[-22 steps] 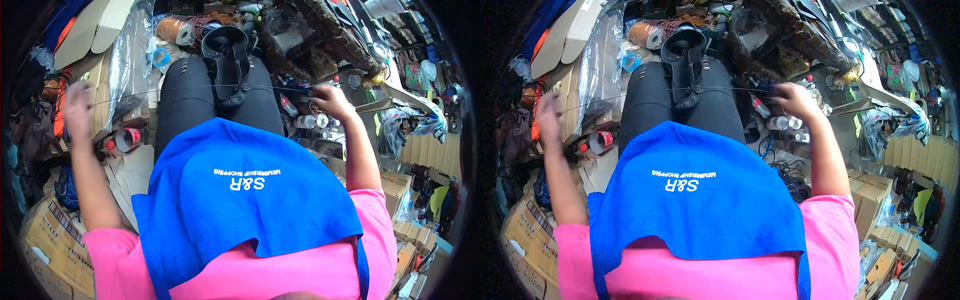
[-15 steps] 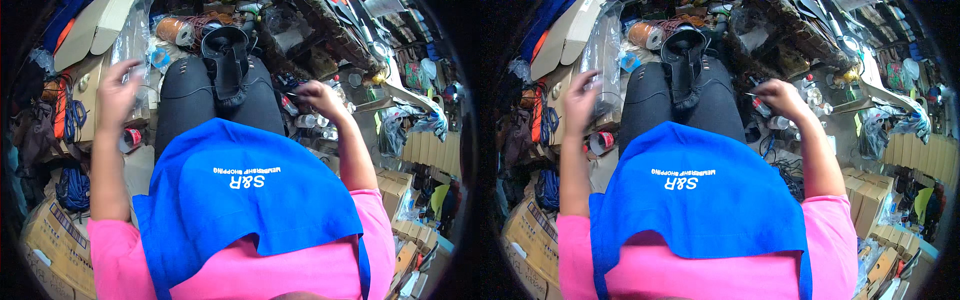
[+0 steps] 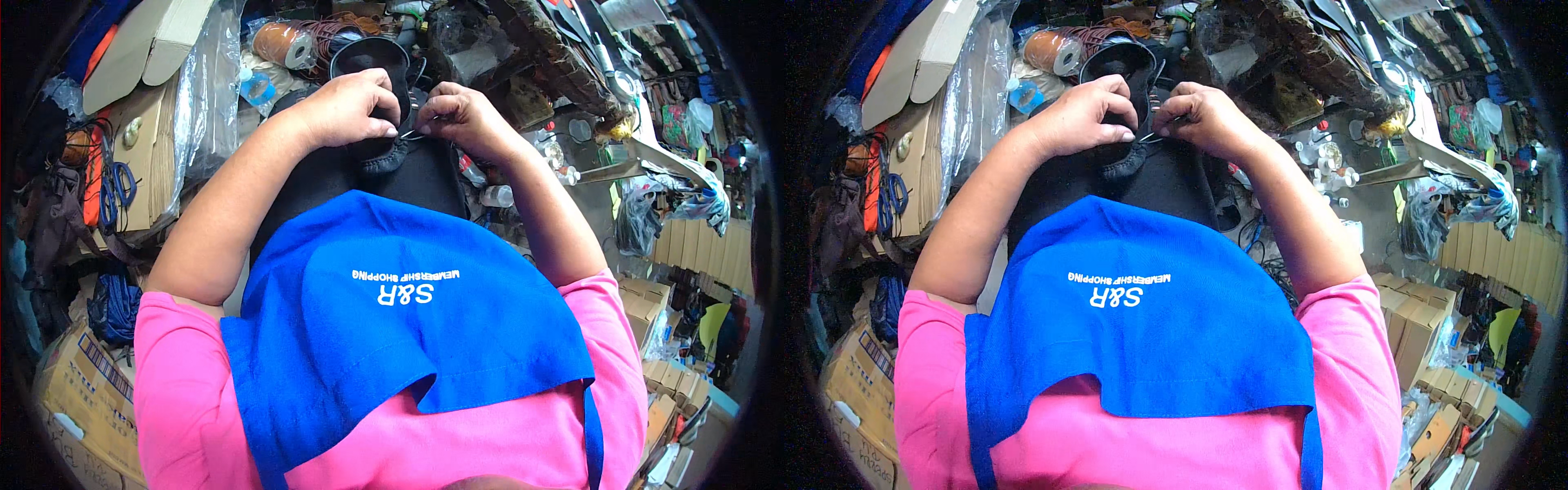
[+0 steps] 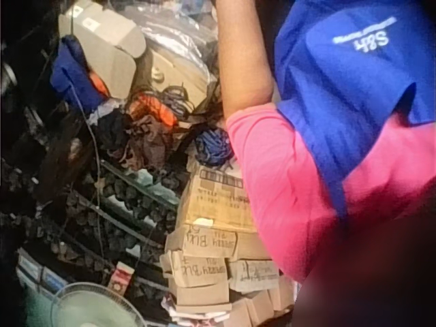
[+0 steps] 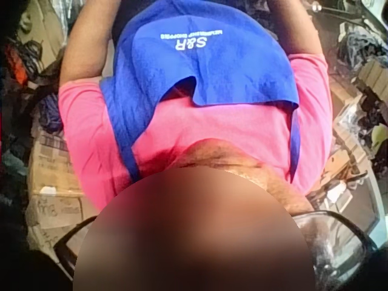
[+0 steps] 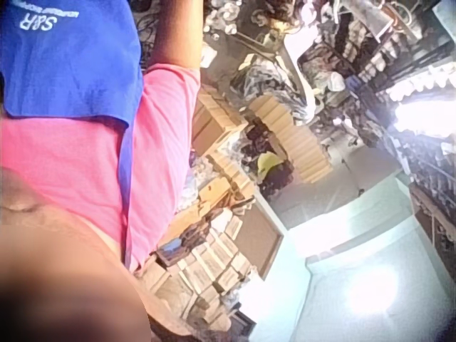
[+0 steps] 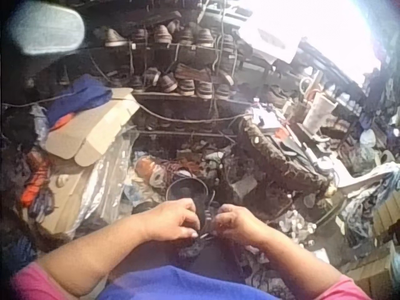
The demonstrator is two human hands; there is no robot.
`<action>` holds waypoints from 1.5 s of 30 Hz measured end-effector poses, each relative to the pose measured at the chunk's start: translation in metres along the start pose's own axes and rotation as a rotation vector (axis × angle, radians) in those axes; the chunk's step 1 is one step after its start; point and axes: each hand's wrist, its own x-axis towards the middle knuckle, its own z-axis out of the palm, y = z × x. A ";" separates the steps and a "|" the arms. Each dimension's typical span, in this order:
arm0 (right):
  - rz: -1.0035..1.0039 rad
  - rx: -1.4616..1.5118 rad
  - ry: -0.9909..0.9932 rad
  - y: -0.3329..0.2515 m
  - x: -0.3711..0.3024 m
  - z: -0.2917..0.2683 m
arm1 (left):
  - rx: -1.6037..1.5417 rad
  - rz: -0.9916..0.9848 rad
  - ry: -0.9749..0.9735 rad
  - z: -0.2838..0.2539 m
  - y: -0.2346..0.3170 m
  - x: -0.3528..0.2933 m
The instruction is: Sewing the upper edge of a black boot by hand using a needle and thread.
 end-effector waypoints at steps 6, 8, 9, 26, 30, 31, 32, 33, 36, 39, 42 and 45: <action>0.037 0.020 0.042 0.007 -0.005 0.002 | -0.134 0.105 0.012 0.007 -0.015 0.005; 0.034 0.058 0.022 0.005 -0.005 0.006 | -0.165 0.073 -0.028 0.007 -0.016 0.005; 0.030 0.095 0.004 0.003 -0.005 0.007 | -0.166 0.073 -0.027 0.008 -0.017 0.006; -0.179 -0.289 0.079 -0.028 -0.024 0.018 | -0.028 0.065 -0.216 0.004 -0.012 0.000; -0.159 -0.518 -0.168 -0.045 -0.012 0.002 | -0.004 0.058 -0.238 0.002 -0.008 0.001; -0.158 -0.517 -0.168 -0.052 -0.008 0.000 | 0.008 0.084 -0.225 0.002 -0.009 0.001; -0.180 -0.597 -0.192 -0.059 -0.004 -0.001 | 0.020 0.111 -0.211 0.001 -0.009 0.002; -0.204 -0.677 -0.217 -0.064 0.000 0.001 | 0.020 0.112 -0.211 0.002 -0.011 0.002; -0.167 -0.671 -0.205 -0.065 0.004 0.012 | 0.017 0.137 -0.048 0.004 -0.014 0.005; -0.095 -0.597 -0.160 -0.057 0.003 0.021 | -0.007 0.127 0.020 0.005 -0.015 0.007; -0.031 -0.379 -0.117 -0.050 -0.002 0.017 | -0.011 0.081 0.090 0.009 -0.013 0.004; -0.014 -0.439 -0.063 -0.044 0.002 0.025 | 0.018 0.047 0.244 0.020 -0.011 -0.003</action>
